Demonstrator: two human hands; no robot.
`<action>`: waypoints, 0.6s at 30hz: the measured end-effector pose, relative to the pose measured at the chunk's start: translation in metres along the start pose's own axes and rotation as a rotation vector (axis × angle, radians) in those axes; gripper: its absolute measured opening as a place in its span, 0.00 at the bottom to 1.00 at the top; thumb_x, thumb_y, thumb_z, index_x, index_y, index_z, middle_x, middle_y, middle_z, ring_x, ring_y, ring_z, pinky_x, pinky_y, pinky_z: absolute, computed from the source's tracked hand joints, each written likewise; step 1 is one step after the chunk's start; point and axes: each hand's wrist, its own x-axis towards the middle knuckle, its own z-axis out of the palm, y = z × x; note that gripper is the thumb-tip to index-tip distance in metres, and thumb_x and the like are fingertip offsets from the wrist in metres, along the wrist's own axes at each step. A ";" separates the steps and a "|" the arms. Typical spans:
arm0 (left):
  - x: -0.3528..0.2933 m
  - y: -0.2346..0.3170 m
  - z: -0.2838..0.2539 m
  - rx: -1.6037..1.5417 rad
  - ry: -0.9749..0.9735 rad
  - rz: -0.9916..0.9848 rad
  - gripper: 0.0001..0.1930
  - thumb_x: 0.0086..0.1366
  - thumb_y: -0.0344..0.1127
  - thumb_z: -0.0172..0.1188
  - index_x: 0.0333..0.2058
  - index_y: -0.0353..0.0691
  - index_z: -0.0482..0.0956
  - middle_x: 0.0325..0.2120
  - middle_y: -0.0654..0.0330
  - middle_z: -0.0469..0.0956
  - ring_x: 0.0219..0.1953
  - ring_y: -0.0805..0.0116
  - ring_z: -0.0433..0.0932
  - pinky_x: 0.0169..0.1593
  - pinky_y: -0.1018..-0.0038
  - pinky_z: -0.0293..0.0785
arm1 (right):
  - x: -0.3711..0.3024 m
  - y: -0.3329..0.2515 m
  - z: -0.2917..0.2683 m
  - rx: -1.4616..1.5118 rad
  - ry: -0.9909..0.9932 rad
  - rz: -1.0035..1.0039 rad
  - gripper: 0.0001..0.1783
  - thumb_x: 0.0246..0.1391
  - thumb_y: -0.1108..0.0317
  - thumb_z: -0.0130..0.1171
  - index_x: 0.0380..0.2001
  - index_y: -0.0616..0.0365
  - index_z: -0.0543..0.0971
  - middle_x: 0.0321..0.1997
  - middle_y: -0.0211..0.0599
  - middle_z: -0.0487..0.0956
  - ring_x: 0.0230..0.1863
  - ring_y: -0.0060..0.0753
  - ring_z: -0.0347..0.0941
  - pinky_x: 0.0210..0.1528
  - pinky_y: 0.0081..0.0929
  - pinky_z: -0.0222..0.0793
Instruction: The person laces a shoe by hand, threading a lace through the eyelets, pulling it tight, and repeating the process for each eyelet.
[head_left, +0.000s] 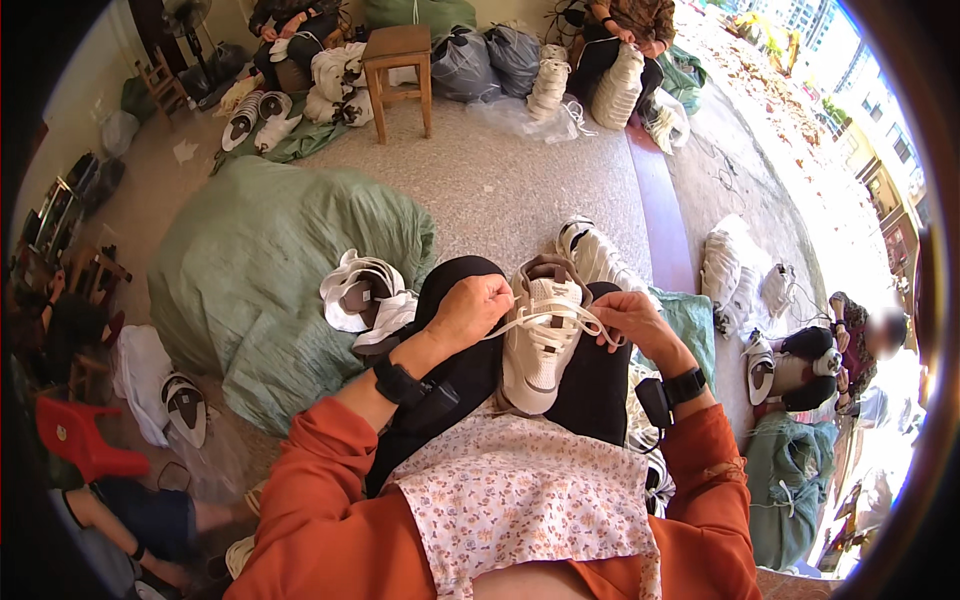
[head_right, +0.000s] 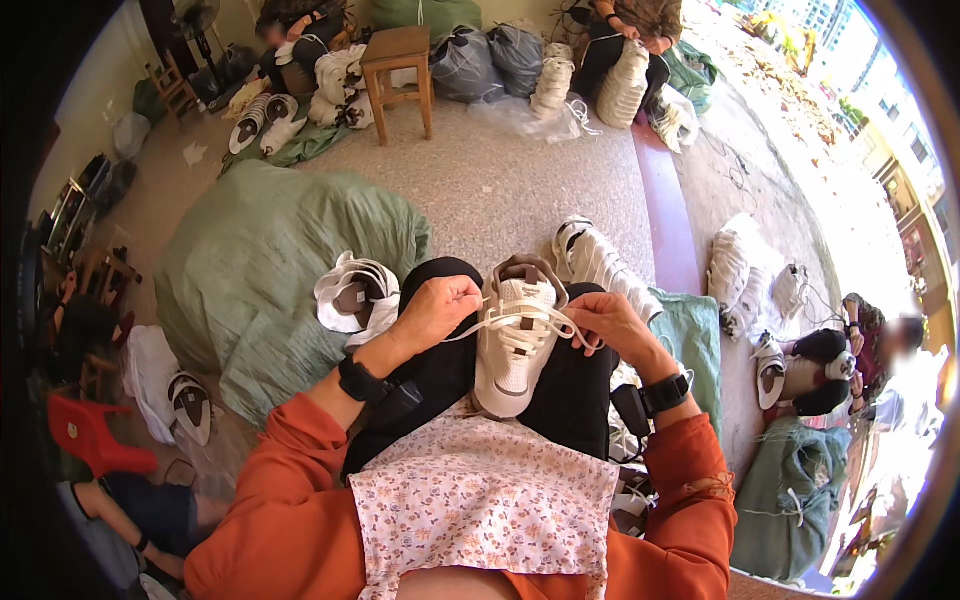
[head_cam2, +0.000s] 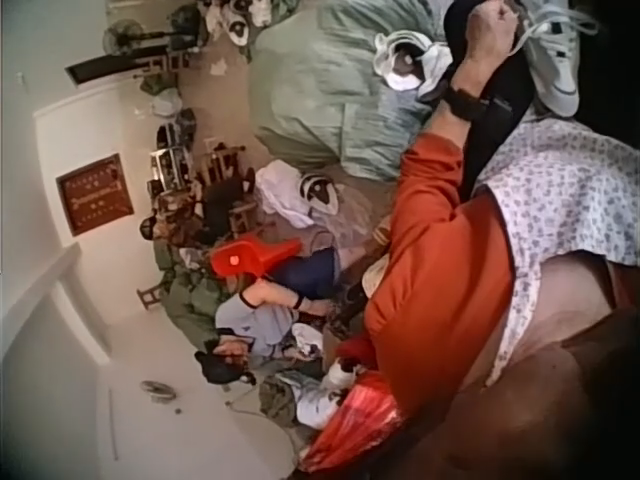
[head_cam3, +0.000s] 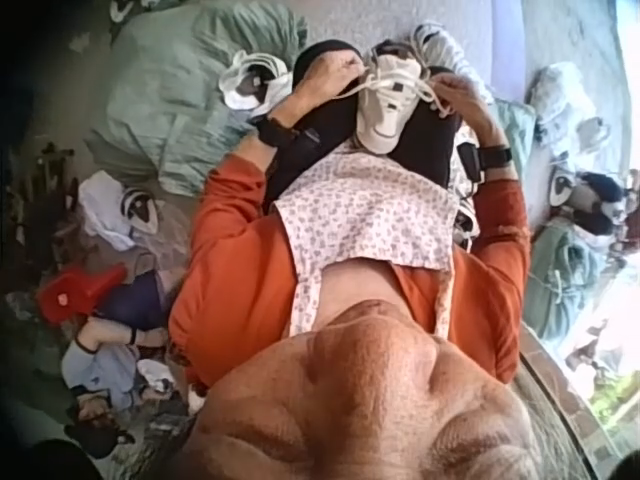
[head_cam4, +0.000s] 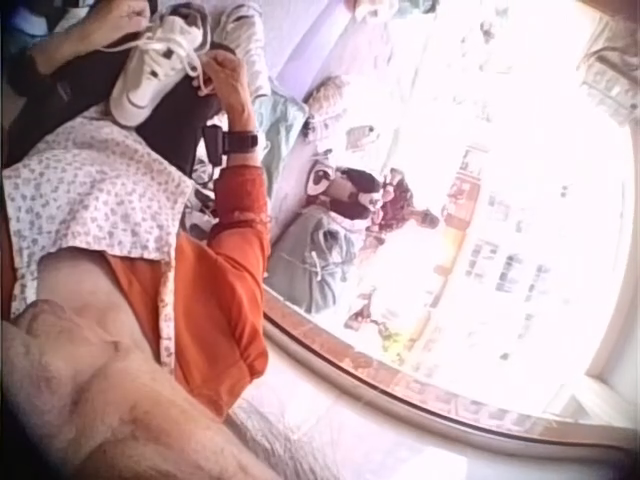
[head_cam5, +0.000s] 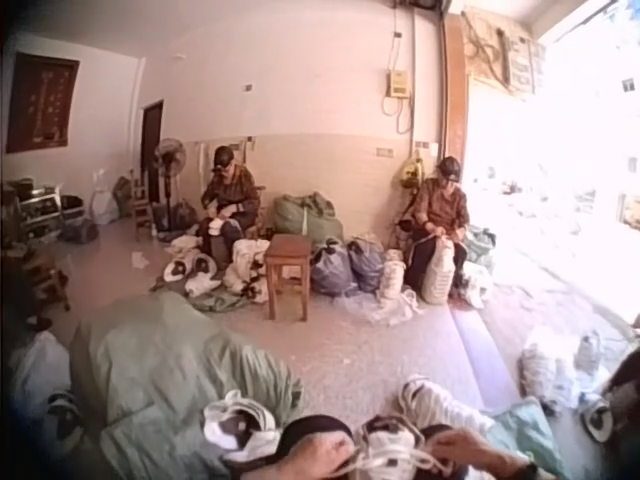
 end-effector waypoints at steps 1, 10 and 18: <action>0.001 -0.002 -0.001 -0.042 -0.033 -0.006 0.09 0.62 0.33 0.57 0.30 0.33 0.78 0.19 0.61 0.75 0.25 0.78 0.71 0.31 0.75 0.69 | 0.000 0.000 0.001 0.002 0.000 0.003 0.12 0.65 0.64 0.54 0.36 0.62 0.81 0.27 0.30 0.81 0.22 0.16 0.76 0.22 0.13 0.71; 0.012 0.002 0.006 0.117 0.034 0.020 0.10 0.60 0.35 0.57 0.27 0.33 0.79 0.18 0.60 0.76 0.22 0.72 0.73 0.29 0.71 0.70 | 0.001 -0.001 -0.003 0.004 -0.024 0.005 0.12 0.65 0.64 0.54 0.36 0.62 0.80 0.26 0.29 0.81 0.22 0.16 0.76 0.22 0.13 0.72; 0.028 0.022 -0.019 0.108 -0.219 -0.027 0.10 0.56 0.37 0.65 0.35 0.40 0.80 0.27 0.64 0.77 0.28 0.70 0.74 0.34 0.72 0.71 | 0.002 -0.008 -0.013 -0.181 -0.015 -0.031 0.11 0.62 0.65 0.57 0.35 0.61 0.83 0.29 0.32 0.82 0.26 0.19 0.76 0.28 0.17 0.71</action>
